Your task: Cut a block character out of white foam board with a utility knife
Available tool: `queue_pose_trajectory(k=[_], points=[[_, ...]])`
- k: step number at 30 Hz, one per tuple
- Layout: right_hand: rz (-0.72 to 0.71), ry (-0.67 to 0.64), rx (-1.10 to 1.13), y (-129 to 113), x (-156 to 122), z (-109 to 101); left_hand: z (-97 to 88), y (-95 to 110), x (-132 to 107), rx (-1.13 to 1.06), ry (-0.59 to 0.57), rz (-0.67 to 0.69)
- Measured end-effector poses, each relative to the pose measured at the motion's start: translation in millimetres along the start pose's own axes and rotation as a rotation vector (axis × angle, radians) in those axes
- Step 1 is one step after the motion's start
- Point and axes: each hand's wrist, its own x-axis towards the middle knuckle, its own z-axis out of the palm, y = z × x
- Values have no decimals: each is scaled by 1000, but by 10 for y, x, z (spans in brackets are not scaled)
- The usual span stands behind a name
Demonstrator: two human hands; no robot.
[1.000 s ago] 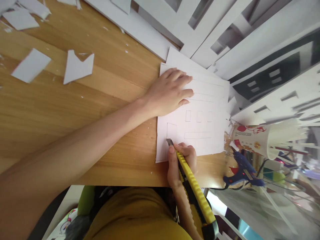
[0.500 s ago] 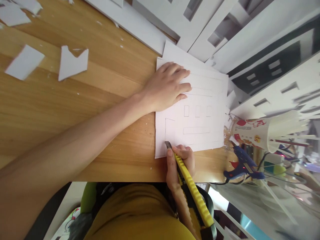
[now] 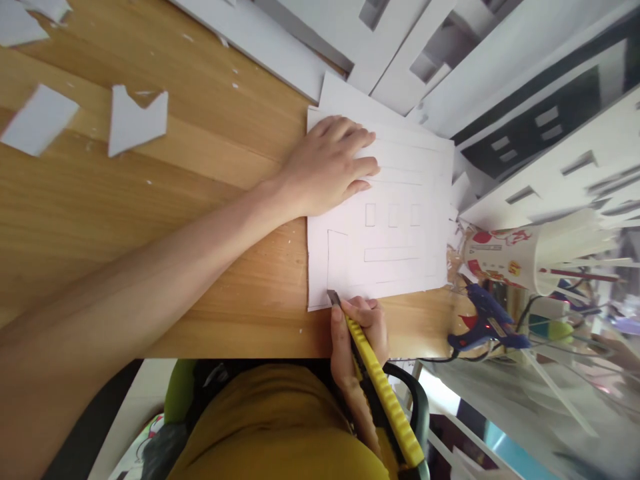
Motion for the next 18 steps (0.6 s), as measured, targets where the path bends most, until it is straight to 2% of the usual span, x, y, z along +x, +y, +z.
queue_pose_trajectory(k=[7,13,18], points=[[-21,-2,-43,0,-83,-54,26,-19,5,-10,31,0],[-51,11,-37,-40,-130,-68,15,-17,9,9,12,12],[-88,41,-13,-44,-56,-204,64,-31,-3,-3,67,20]])
